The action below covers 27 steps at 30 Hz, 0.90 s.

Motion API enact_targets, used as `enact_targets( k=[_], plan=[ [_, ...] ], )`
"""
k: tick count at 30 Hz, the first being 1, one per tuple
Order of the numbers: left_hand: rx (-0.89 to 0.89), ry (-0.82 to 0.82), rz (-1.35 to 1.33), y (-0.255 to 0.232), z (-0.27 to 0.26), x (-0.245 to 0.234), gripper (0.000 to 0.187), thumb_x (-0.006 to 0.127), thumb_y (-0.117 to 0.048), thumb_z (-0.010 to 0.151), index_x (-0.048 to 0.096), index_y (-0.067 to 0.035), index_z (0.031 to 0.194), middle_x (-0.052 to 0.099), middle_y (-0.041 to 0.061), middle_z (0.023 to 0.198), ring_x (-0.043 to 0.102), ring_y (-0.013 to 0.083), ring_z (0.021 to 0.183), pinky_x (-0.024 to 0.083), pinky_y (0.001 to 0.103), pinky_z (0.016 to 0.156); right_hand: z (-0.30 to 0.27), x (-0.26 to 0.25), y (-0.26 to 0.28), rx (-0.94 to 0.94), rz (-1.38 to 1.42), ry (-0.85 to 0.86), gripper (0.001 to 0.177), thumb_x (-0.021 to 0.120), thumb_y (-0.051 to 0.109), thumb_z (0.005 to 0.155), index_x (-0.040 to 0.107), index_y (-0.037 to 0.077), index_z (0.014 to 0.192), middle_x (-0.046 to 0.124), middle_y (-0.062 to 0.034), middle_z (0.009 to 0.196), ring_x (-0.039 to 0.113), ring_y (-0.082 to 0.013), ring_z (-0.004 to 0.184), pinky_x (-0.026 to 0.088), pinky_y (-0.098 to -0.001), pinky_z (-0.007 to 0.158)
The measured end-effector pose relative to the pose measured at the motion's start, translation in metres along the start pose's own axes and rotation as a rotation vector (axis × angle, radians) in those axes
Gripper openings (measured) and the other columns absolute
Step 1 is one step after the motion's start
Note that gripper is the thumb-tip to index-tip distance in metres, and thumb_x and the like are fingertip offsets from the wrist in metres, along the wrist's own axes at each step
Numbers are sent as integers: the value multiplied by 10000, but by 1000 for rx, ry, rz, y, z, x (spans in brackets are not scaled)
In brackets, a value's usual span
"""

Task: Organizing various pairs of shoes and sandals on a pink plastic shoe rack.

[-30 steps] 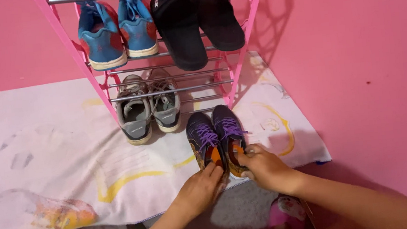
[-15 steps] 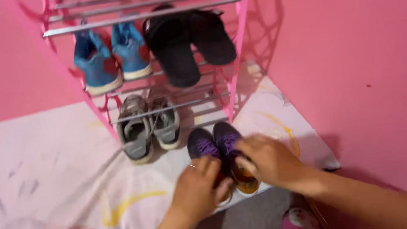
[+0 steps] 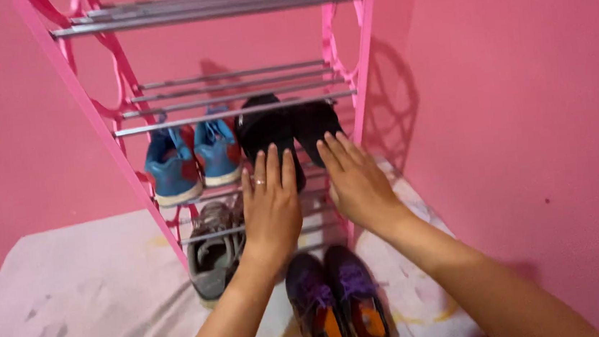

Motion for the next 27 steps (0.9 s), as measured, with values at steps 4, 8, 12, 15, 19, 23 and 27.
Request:
enact_targets(
  k=[4, 8, 12, 15, 19, 23, 27],
  plan=[
    [4, 29, 3, 6, 5, 25, 597, 565, -97, 850, 500, -5, 1436, 493, 197, 1512, 446, 346, 1413, 340, 554, 1139, 9, 10, -9, 6, -7, 60, 738, 651, 36, 734, 466, -78, 1439, 468, -283, 1502, 404, -421, 1431, 325, -491, 1177],
    [49, 60, -4, 5, 1, 24, 520, 569, -96, 861, 570, 17, 1368, 596, 194, 1407, 527, 332, 1349, 365, 537, 1143, 5, 15, -14, 5, 69, 73, 669, 615, -7, 735, 522, -87, 1392, 523, -289, 1444, 445, -432, 1394, 358, -476, 1164],
    [113, 23, -7, -5, -3, 4, 498, 570, -112, 862, 594, 48, 1332, 643, 219, 1342, 579, 334, 1291, 380, 511, 1136, 2, -1, -7, 9, 49, 64, 532, 597, -14, 787, 588, -77, 1316, 608, -273, 1360, 542, -413, 1332, 430, -454, 1115],
    [160, 4, 6, -20, -16, -23, 491, 558, -123, 878, 589, 69, 1329, 645, 243, 1326, 594, 337, 1272, 383, 492, 1142, -16, -29, 11, 19, 12, 56, 522, 586, -18, 797, 603, -51, 1317, 635, -243, 1350, 592, -379, 1283, 447, -447, 1082],
    [205, -18, 3, -37, -46, -66, 497, 543, -128, 877, 586, 90, 1322, 653, 257, 1311, 601, 339, 1273, 388, 482, 1141, -46, -76, 29, -63, -20, 80, 520, 599, 17, 808, 598, -61, 1323, 643, -239, 1331, 602, -348, 1272, 430, -445, 1107],
    [237, -40, -54, -55, -98, -76, 486, 524, -127, 896, 588, 114, 1313, 656, 275, 1294, 610, 360, 1266, 406, 491, 1127, -86, -98, 45, -150, -7, 138, 548, 604, 42, 760, 618, -81, 1294, 667, -228, 1299, 619, -333, 1239, 461, -432, 1069],
    [250, -32, -142, -65, -132, -74, 462, 510, -129, 910, 609, 116, 1290, 666, 282, 1277, 636, 361, 1240, 438, 485, 1098, -111, -110, 64, -119, 12, 109, 492, 596, 41, 799, 636, -55, 1280, 676, -183, 1300, 643, -302, 1235, 484, -424, 1058]
  ],
)
Point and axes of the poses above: each hand's wrist, its own z-axis towards the middle knuckle, its own x-axis out of the palm, y = z × x, the point moved 5 cm from there along z, towards the middle knuckle
